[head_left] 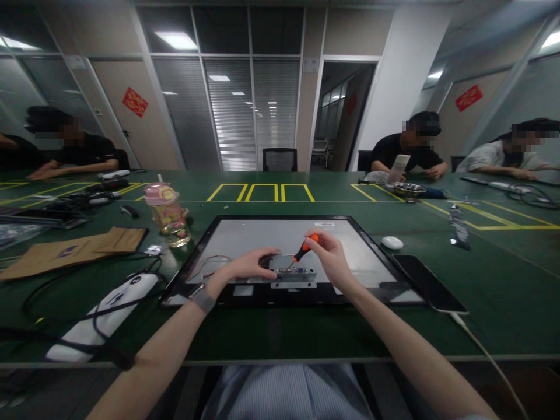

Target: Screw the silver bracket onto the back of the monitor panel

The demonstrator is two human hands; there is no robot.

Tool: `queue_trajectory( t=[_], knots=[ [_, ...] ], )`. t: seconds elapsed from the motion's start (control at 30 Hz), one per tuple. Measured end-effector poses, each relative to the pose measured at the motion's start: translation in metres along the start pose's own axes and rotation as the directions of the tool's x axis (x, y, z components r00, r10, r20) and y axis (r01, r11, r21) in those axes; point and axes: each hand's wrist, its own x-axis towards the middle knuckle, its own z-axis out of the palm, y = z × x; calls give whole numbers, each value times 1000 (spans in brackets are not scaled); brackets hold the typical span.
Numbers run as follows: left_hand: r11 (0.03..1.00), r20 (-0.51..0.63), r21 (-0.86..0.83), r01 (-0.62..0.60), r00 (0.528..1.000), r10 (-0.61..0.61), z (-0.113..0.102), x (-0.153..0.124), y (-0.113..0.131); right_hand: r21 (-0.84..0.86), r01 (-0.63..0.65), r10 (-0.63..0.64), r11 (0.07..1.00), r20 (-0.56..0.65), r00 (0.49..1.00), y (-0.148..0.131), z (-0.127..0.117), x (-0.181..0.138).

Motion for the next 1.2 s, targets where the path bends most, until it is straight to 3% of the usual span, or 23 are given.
queue_trajectory(
  t=[0.1, 0.37, 0.57, 0.87, 1.1, 1.2],
  knots=[
    [1000, -5, 3, -4, 1000, 4, 0, 0, -2, -31, 17, -17, 999, 2, 1000, -2, 0, -1],
    [1000, -4, -4, -1, 1000, 1, 0, 0, -3, 54, 54, -62, 997, 172, 983, -6, 3, -4],
    [1000, 2, -12, -2, 1000, 2, 0, 1, -6, -93, 99, -90, 991, 101, 991, -6, 1, -4],
    [1000, -9, -2, 0, 1000, 0, 1, 2, -8, -7, 69, -67, 998, 164, 984, -11, 2, -5],
    [1000, -2, -18, -5, 1000, 5, 1, 1, -3, -111, 104, -100, 988, 38, 994, -6, 2, -4],
    [1000, -8, -17, -1, 1000, 1, 1, 0, -2, -129, 123, -119, 984, 39, 992, -8, 3, -6]
  ],
)
